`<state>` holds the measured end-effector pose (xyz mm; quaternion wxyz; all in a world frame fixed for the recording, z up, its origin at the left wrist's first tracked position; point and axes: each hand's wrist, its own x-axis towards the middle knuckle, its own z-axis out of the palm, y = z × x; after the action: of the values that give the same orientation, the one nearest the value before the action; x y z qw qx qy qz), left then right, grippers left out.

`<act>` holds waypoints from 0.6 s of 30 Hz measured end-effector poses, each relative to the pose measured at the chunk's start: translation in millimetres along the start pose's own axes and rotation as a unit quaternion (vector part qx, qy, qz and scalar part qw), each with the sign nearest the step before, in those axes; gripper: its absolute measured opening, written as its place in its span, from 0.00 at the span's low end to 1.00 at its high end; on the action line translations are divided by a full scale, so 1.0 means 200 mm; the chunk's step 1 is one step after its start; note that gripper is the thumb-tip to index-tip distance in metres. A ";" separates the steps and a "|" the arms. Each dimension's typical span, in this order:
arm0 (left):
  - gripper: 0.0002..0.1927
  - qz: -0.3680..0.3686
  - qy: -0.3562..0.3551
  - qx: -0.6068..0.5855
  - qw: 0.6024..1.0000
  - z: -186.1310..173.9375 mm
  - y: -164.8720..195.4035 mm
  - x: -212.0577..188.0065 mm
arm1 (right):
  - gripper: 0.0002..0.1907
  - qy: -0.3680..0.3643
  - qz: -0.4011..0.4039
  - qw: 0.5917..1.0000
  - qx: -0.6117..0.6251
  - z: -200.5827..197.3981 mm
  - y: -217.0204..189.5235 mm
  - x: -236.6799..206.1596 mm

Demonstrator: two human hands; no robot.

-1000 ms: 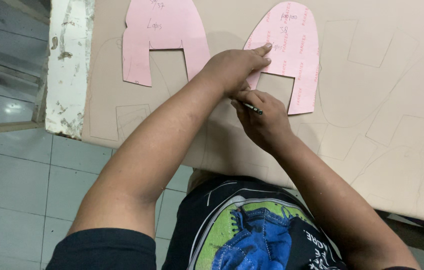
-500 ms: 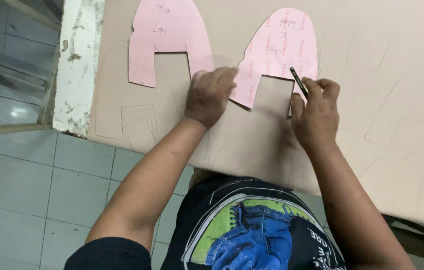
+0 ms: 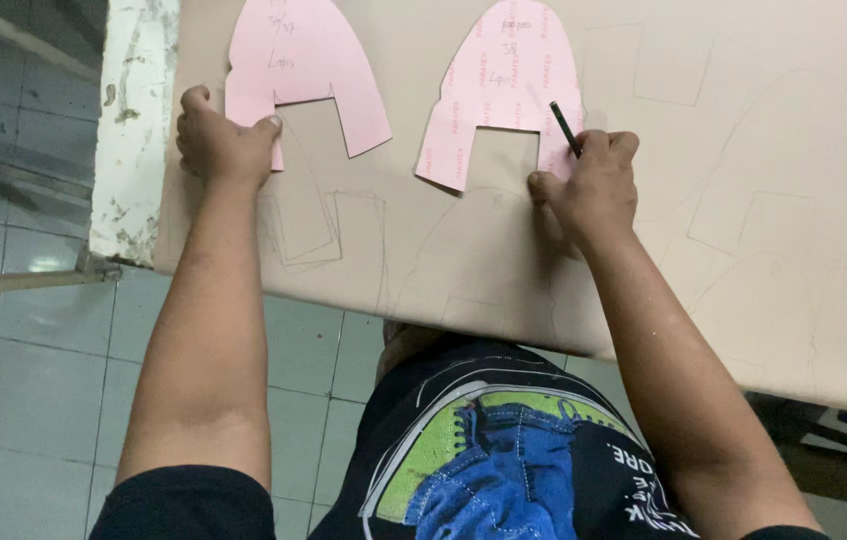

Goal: The person traces around pink shoe pattern templates with a pencil onto a large sheet of pattern paper on the work table. They reposition each template, hold it flat with one hand, and trace its outline, then move finished templates aside and place them on a side table.

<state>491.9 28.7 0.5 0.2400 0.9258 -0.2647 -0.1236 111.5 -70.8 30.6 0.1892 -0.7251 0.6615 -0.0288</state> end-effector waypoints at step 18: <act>0.19 -0.065 -0.354 -0.586 0.726 0.14 0.02 -1.40 | 0.37 -0.103 0.100 0.990 0.016 -0.54 0.24 -0.13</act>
<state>248.6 169.2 7.7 0.6148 0.5053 -0.1448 -0.5880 31.9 -73.7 120.3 0.2693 -0.6511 0.7075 0.0547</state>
